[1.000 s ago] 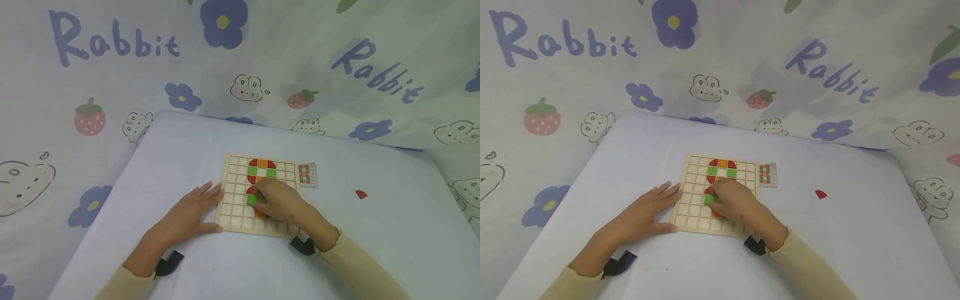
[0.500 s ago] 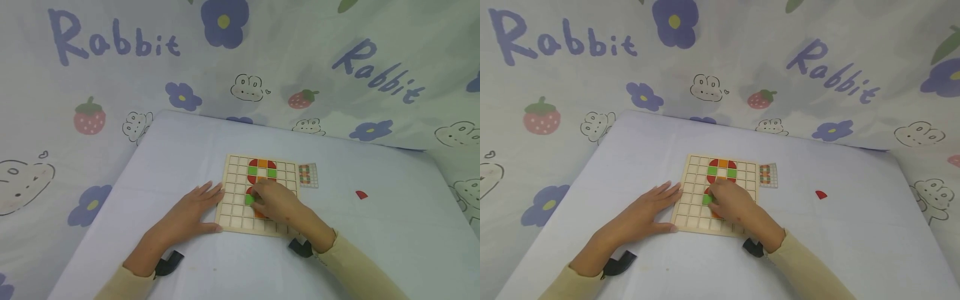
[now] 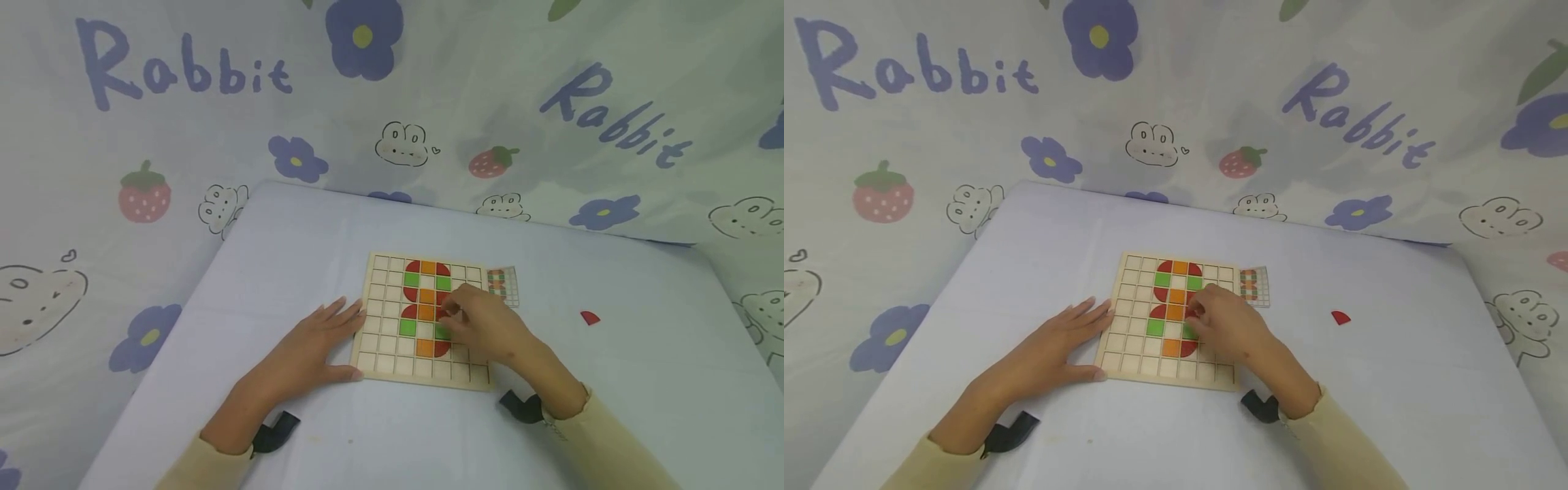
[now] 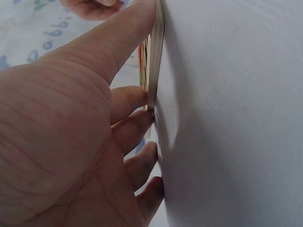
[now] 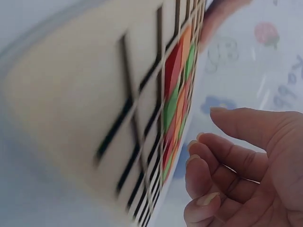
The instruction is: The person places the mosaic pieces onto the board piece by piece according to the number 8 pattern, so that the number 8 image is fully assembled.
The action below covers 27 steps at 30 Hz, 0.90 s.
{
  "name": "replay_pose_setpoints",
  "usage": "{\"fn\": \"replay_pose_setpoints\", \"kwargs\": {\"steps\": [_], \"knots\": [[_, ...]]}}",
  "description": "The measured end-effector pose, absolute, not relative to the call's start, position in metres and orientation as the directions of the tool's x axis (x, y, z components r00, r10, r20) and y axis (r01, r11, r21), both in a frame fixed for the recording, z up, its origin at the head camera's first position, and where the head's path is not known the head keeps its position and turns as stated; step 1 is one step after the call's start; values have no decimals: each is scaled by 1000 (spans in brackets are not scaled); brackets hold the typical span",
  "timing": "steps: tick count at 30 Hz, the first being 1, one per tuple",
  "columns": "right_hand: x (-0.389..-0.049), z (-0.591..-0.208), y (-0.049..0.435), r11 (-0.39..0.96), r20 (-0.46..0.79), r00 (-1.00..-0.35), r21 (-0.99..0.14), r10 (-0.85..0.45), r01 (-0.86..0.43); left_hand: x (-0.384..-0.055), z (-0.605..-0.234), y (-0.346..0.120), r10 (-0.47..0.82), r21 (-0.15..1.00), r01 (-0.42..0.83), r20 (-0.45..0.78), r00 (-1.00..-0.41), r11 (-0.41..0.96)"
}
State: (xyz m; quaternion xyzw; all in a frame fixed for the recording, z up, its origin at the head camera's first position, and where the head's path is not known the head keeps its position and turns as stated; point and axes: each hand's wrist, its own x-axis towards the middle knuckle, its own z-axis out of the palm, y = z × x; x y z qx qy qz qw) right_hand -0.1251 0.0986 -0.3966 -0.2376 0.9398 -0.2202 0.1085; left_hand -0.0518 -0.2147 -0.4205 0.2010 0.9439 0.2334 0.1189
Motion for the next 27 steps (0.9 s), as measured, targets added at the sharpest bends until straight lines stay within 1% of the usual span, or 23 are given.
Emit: {"fn": "replay_pose_setpoints", "kwargs": {"steps": [5,9,12,23,27], "knots": [[-130,-397,144,818,-85,-910,-479,-405,-319,-52,-421,-214,441,480,331,-134,-887,812],[-135,-397,183,833,-56,-926,-460,-374,-309,-52,-421,-214,437,465,329,-143,-888,822],[-139,-397,207,849,-58,-936,-442,-348,-288,-51,-422,-215,429,457,323,-146,-892,828],[-147,-396,286,902,-134,-960,-395,-245,-175,-51,-421,-214,418,475,307,-147,-896,825],[-147,-394,306,921,-182,-962,-368,-204,-125,-51,-420,-213,419,472,309,-148,-896,826]]}}
